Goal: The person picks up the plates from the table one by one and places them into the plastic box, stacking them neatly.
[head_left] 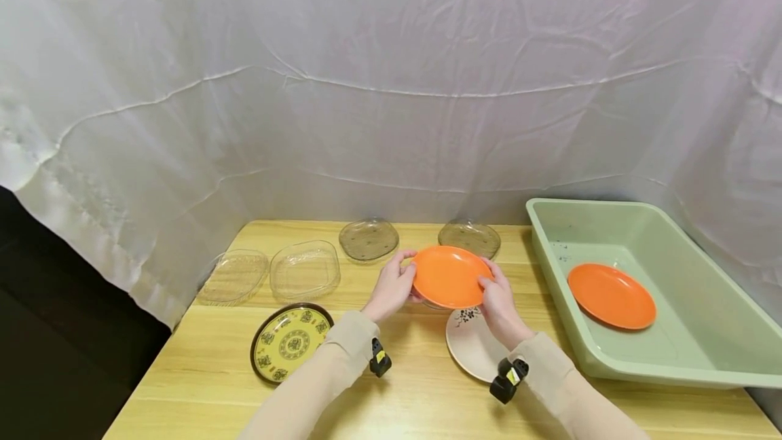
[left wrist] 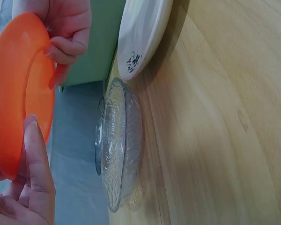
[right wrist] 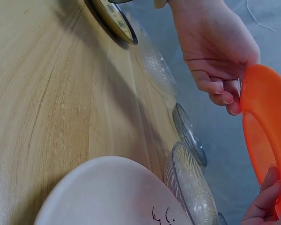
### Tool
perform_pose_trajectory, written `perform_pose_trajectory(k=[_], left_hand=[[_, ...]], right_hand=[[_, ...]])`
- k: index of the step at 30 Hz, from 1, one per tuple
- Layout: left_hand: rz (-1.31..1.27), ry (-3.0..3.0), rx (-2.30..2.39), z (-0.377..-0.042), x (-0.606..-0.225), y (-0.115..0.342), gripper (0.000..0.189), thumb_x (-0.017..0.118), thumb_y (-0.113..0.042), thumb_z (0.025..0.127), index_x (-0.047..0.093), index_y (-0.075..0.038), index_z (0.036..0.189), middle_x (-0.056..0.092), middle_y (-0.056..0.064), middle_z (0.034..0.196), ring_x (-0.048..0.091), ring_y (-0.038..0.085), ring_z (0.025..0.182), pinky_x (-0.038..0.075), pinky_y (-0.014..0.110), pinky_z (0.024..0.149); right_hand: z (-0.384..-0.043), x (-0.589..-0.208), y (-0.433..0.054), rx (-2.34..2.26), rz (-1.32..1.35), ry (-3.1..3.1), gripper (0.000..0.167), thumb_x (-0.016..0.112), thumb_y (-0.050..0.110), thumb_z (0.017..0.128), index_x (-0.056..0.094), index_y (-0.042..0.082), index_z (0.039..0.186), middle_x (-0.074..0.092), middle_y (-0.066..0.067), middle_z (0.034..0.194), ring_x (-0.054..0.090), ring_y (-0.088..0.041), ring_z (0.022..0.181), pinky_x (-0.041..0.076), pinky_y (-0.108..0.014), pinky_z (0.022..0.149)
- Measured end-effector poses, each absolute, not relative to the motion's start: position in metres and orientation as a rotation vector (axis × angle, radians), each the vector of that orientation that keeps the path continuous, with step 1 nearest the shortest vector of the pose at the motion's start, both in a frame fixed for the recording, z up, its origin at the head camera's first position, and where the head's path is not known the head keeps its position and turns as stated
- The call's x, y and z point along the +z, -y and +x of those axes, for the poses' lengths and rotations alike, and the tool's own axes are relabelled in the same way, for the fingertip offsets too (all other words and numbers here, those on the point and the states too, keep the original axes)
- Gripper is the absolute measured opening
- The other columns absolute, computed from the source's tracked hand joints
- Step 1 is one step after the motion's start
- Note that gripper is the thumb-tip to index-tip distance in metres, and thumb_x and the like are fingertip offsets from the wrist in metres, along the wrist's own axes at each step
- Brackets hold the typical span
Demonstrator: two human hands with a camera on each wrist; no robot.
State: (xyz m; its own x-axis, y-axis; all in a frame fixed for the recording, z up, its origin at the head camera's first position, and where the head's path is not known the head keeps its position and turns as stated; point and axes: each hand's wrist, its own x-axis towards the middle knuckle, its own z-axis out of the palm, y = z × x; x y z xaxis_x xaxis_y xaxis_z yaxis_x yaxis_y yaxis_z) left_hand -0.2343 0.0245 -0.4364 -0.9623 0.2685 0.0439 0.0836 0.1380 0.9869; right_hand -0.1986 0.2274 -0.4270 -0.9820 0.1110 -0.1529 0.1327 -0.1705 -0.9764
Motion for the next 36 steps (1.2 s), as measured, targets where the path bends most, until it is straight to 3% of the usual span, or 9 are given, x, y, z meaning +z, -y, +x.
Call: perform_pose_trajectory(k=[9,17,19,23,26,36], left_hand=[[0.336,-2.297,1.932,-0.236,-0.435,-0.024,0.038,0.037,-0.020,0.108,0.049,-0.007,0.142,0.072,0.014,0.083,0.064,0.011,0.054,0.064,0.051,0.067],[0.370,-2.363,1.913,-0.240,-0.432,-0.024,0.032,0.037,-0.015,0.108,0.057,-0.005,0.131,0.070,0.014,0.089,0.072,0.027,0.073,0.063,0.053,0.075],[0.397,-2.402,1.883,-0.241,-0.430,-0.025,0.032,0.037,-0.014,0.107,0.057,-0.004,0.131,0.069,0.014,0.090,0.072,0.032,0.078,0.064,0.051,0.075],[0.487,-2.522,1.780,-0.240,-0.427,-0.028,0.032,0.038,-0.012,0.107,0.059,-0.003,0.128,0.070,0.017,0.094,0.073,0.036,0.087,0.063,0.034,0.070],[0.569,-2.624,1.680,-0.240,-0.425,-0.032,0.030,0.040,-0.011,0.106,0.061,-0.002,0.125,0.072,0.019,0.097,0.072,0.032,0.087,0.058,0.024,0.067],[0.790,-2.807,1.424,-0.240,-0.422,-0.062,0.023,0.047,-0.011,0.102,0.066,-0.007,0.115,0.074,0.007,0.097,0.066,0.014,0.081,0.054,0.021,0.071]], right_hand=[[-0.195,-0.422,-0.230,-2.371,0.287,-2.010,0.054,0.020,0.003,0.106,0.015,0.004,0.160,0.026,-0.027,0.159,0.063,0.003,0.083,0.059,-0.014,0.074],[-0.192,-0.413,-0.236,-2.374,0.311,-2.035,0.056,0.019,0.004,0.106,0.013,0.008,0.162,0.025,-0.025,0.161,0.063,0.006,0.083,0.059,-0.014,0.075],[-0.191,-0.410,-0.238,-2.376,0.319,-2.029,0.057,0.019,0.005,0.106,0.011,0.009,0.162,0.024,-0.024,0.162,0.062,0.007,0.084,0.059,-0.014,0.076],[-0.188,-0.402,-0.241,-2.383,0.346,-2.017,0.056,0.018,0.005,0.106,0.012,0.008,0.162,0.026,-0.022,0.160,0.062,0.007,0.083,0.058,-0.013,0.076],[-0.186,-0.395,-0.245,-2.382,0.367,-2.010,0.056,0.019,0.006,0.106,0.013,0.009,0.162,0.029,-0.020,0.157,0.062,0.006,0.082,0.059,-0.014,0.075],[-0.181,-0.369,-0.272,-2.354,0.343,-2.029,0.056,0.020,0.010,0.108,0.008,0.014,0.163,0.040,-0.002,0.139,0.062,0.007,0.091,0.059,-0.014,0.084]])
